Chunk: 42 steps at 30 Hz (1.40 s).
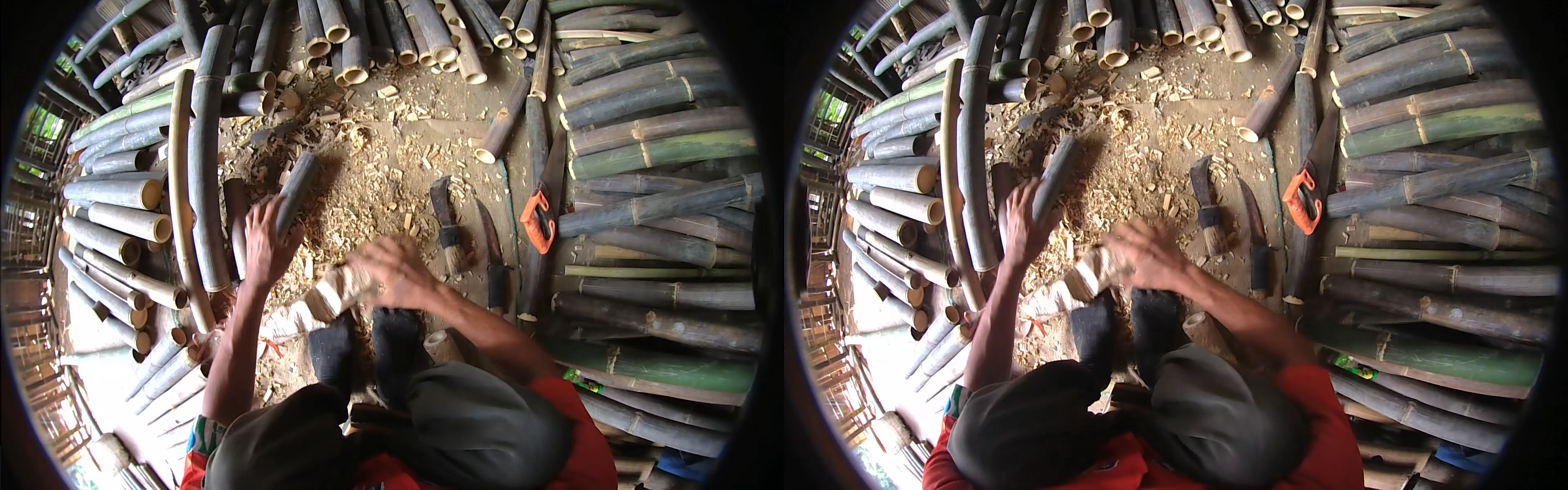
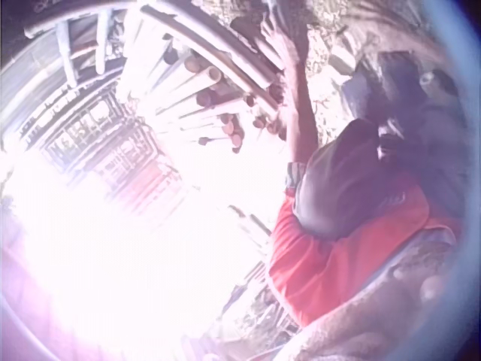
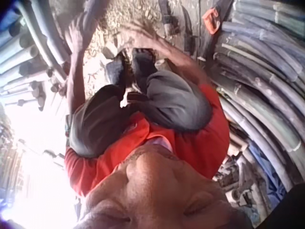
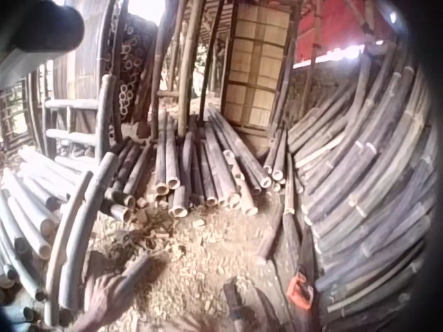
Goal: The person picks up segments of bamboo from a pile, cuts them to size using a saw, and peels the outer layer with a blade.
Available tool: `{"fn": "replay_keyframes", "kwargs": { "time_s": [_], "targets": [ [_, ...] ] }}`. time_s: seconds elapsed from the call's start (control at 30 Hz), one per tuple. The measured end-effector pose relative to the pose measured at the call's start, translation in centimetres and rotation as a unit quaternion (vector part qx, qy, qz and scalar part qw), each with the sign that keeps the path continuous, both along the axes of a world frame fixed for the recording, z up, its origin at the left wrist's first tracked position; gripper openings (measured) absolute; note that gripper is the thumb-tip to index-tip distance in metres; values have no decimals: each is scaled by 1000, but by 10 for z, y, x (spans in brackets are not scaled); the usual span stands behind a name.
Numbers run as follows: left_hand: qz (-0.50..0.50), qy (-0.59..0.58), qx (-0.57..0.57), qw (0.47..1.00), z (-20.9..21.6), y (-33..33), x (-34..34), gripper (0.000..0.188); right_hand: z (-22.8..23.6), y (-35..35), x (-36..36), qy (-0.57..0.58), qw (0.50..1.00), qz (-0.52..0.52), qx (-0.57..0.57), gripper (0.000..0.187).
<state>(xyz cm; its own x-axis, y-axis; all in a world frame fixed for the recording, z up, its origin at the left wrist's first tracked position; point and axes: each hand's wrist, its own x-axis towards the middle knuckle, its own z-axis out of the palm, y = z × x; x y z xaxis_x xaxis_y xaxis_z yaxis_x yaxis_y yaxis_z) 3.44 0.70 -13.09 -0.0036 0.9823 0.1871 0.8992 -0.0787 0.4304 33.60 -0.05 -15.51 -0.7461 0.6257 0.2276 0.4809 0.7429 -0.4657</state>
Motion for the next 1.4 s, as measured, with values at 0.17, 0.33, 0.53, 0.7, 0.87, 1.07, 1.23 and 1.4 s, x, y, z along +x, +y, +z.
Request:
{"fn": "replay_keyframes", "kwargs": {
  "time_s": [0.17, 0.33, 0.53, 0.7, 0.87, 1.07, 1.23, 1.4],
  "targets": [
    [-2, -6, -211, 977, -1, -141, -20, 105, 27, 11, 106, -126, 860, -475, -140, 49],
    [76, -45, -186, 979, -28, -212, -20, 102, -3, -64, 199, -297, 804, -469, -212, 65],
    [82, -34, -110, 990, -19, -206, -8, 89, -38, -82, 224, -154, 837, -498, -166, 40],
    [147, -28, -110, 983, -23, -226, -4, 87, -17, -72, 223, 178, 818, -418, -353, 24],
    [155, -54, -124, 979, -53, -227, 30, 86, 139, -128, 224, 362, 729, -468, -344, 35],
    [194, -56, -152, 968, -50, -276, 8, 84, 263, -200, 253, 458, 748, -376, -300, 58],
    [204, -78, -187, 958, -65, -306, 5, 83, 342, -262, 257, 447, 762, -411, -225, 84],
    [220, -88, -216, 947, -72, -331, -6, 81, 369, -275, 220, 431, 787, -393, -200, 90]
  ]
}}
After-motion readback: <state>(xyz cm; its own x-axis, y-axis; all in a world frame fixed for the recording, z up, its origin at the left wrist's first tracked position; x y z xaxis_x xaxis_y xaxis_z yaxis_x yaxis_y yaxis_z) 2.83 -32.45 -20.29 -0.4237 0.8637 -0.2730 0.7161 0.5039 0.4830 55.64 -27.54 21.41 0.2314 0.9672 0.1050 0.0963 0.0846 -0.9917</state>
